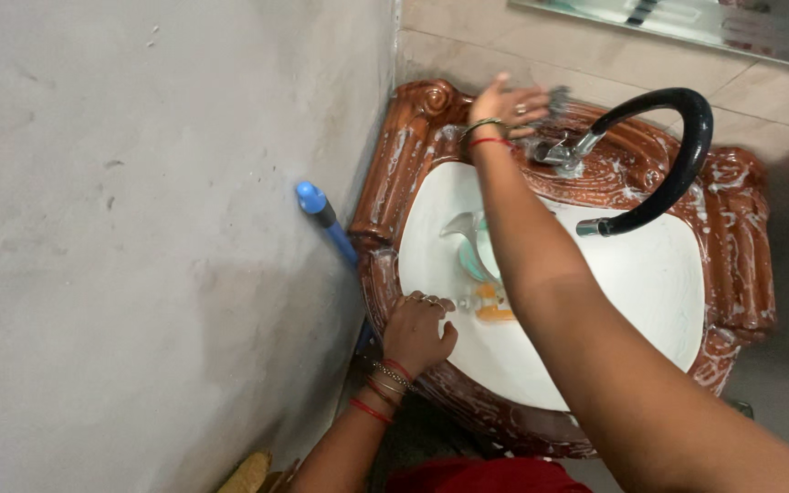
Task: The person cleans a sink basin and its faucet, applying liquid soap from a bottle, scrubbing the surfaces with a scouring pad, rinsing the soap off using water from a plastic mug, and wiping the faucet down by hand.
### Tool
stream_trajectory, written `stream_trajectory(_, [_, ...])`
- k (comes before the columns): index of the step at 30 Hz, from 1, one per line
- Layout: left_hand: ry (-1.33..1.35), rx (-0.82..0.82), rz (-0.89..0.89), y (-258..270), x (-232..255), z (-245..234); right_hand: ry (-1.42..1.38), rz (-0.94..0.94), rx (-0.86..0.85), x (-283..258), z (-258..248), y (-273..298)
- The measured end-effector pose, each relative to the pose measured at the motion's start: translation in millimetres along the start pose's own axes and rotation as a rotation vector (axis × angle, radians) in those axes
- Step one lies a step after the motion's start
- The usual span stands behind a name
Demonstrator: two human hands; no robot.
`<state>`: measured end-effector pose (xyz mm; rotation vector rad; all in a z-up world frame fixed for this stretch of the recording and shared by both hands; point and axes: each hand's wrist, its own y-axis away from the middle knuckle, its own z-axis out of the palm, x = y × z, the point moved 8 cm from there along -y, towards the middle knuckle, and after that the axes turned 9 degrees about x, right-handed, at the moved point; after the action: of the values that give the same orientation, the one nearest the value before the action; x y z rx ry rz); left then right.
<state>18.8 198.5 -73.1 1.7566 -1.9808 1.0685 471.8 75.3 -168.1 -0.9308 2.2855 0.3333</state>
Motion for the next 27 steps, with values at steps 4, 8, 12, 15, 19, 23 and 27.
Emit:
stream_trajectory(4, [-0.01,-0.016,-0.012,2.2,-3.3,4.5,-0.047,-0.43,-0.35,-34.7,56.5,123.9])
stream_trajectory(8, [-0.005,-0.031,-0.034,4.0,-5.9,3.4,-0.055,-0.677,-0.376,-9.6,22.5,164.2])
stream_trajectory(12, [-0.002,-0.01,-0.006,7.5,-3.5,4.7,0.299,-1.193,-0.338,16.5,-49.0,173.2])
stream_trajectory(15, [-0.002,0.04,0.014,5.9,-4.1,0.8,0.484,-1.356,-0.137,4.6,-74.2,153.1])
stream_trajectory(19, [0.033,0.035,-0.015,7.4,-6.5,-0.5,0.206,-0.977,-0.262,10.0,-26.3,175.5])
stream_trajectory(23, [0.047,0.015,-0.04,8.1,-6.9,-0.4,-0.556,-1.222,-0.555,20.1,-51.0,261.4])
stream_trajectory(27, [0.039,0.021,-0.029,9.3,-5.9,2.0,-0.239,-1.446,-0.788,44.5,-68.8,309.5])
